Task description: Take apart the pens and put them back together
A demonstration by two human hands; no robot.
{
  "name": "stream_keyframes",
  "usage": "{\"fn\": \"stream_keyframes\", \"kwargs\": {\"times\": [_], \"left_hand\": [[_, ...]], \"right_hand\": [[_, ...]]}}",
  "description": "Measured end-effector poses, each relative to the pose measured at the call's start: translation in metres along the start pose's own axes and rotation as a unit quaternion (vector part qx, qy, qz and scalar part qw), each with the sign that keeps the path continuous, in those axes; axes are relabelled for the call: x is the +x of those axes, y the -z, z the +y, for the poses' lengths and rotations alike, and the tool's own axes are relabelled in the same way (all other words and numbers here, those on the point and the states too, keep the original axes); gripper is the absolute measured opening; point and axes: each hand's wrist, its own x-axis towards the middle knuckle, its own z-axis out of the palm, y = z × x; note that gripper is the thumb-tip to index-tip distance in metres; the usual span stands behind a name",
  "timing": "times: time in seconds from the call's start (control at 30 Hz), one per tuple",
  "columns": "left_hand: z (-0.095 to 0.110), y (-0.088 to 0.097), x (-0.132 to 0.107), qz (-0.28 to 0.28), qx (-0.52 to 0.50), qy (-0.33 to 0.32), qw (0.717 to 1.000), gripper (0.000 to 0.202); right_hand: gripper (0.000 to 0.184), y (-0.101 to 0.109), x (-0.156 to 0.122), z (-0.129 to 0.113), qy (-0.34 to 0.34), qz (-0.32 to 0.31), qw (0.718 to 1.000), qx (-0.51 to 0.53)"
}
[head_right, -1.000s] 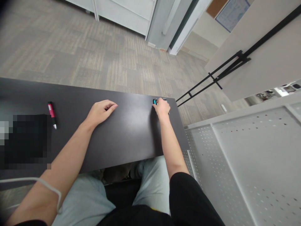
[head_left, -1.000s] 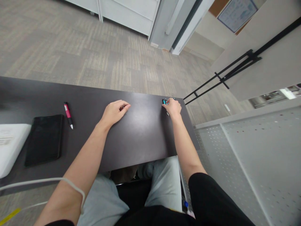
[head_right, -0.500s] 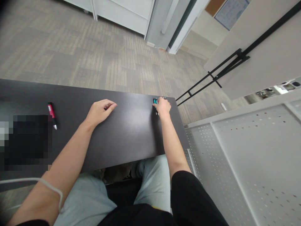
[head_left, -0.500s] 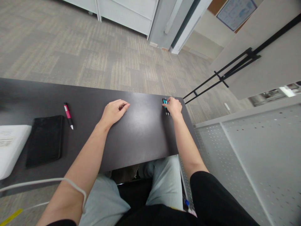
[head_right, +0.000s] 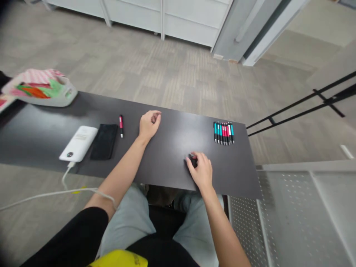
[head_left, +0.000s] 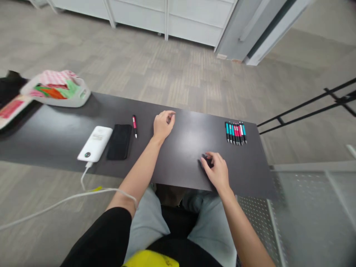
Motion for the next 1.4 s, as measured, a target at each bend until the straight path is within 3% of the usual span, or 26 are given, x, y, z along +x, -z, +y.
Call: {"fn": "stream_keyframes", "kwargs": {"times": [0.1,0.2,0.3,0.4,0.53,0.63,0.7,0.77,0.87,0.93,1.03,1.1,1.2,1.23,1.3,1.4], "left_hand": [[0.0,0.027,-0.006,0.063,0.062,0.062,0.994,0.034],[-0.012,0.067,-0.007,0.091,0.157,0.123,0.976,0.041],[-0.034,0.103,-0.004,0.059,0.263,0.201,0.942,0.051],[-0.05,0.12,-0.001,-0.018,0.326,0.241,0.914,0.067],[-0.043,0.116,0.001,-0.079,0.362,0.225,0.901,0.052],[-0.021,0.106,-0.004,-0.084,0.312,0.167,0.931,0.039],[-0.003,0.098,-0.016,-0.121,0.226,0.122,0.959,0.034],[0.016,0.085,-0.036,-0.184,0.155,0.081,0.967,0.025],[0.042,0.061,-0.079,-0.234,0.106,0.015,0.966,0.014],[0.057,0.046,-0.109,-0.265,0.082,-0.023,0.961,0.012],[0.074,0.032,-0.145,-0.292,0.053,-0.075,0.952,0.005],[0.081,0.031,-0.16,-0.3,0.034,-0.106,0.948,0.011],[0.083,0.037,-0.171,-0.3,0.011,-0.127,0.945,0.006],[0.082,0.041,-0.173,-0.298,0.004,-0.122,0.947,0.004],[0.078,0.048,-0.174,-0.292,-0.026,-0.097,0.951,0.017],[0.072,0.057,-0.177,-0.271,-0.136,-0.047,0.952,0.023]], "right_hand": [[0.032,-0.007,-0.013,0.002,0.0,0.014,1.0,0.007],[0.03,-0.008,-0.007,0.002,-0.005,0.018,1.0,0.019],[0.025,-0.011,0.001,0.004,-0.002,0.013,0.999,0.029],[0.021,-0.016,0.004,0.009,0.003,0.018,0.999,0.03],[0.02,-0.02,0.004,0.01,0.014,0.016,1.0,0.021],[0.017,-0.017,0.004,0.005,0.02,0.017,1.0,0.016],[0.016,-0.015,0.004,0.002,0.022,0.019,0.999,0.027],[0.017,-0.013,0.004,0.0,0.021,0.021,0.998,0.046],[0.024,-0.012,0.002,-0.001,0.04,0.032,0.996,0.075],[0.025,-0.011,-0.002,-0.003,0.093,0.026,0.992,0.082],[0.016,-0.008,-0.011,-0.009,0.194,-0.037,0.977,0.083],[0.011,-0.004,-0.019,-0.014,0.21,-0.063,0.972,0.083],[0.024,0.005,-0.031,-0.019,0.188,-0.101,0.972,0.099],[0.026,0.008,-0.036,-0.02,0.183,-0.113,0.97,0.109],[0.03,0.012,-0.046,-0.019,0.168,-0.118,0.968,0.142],[0.041,0.013,-0.061,-0.018,0.105,-0.085,0.965,0.227]]}}
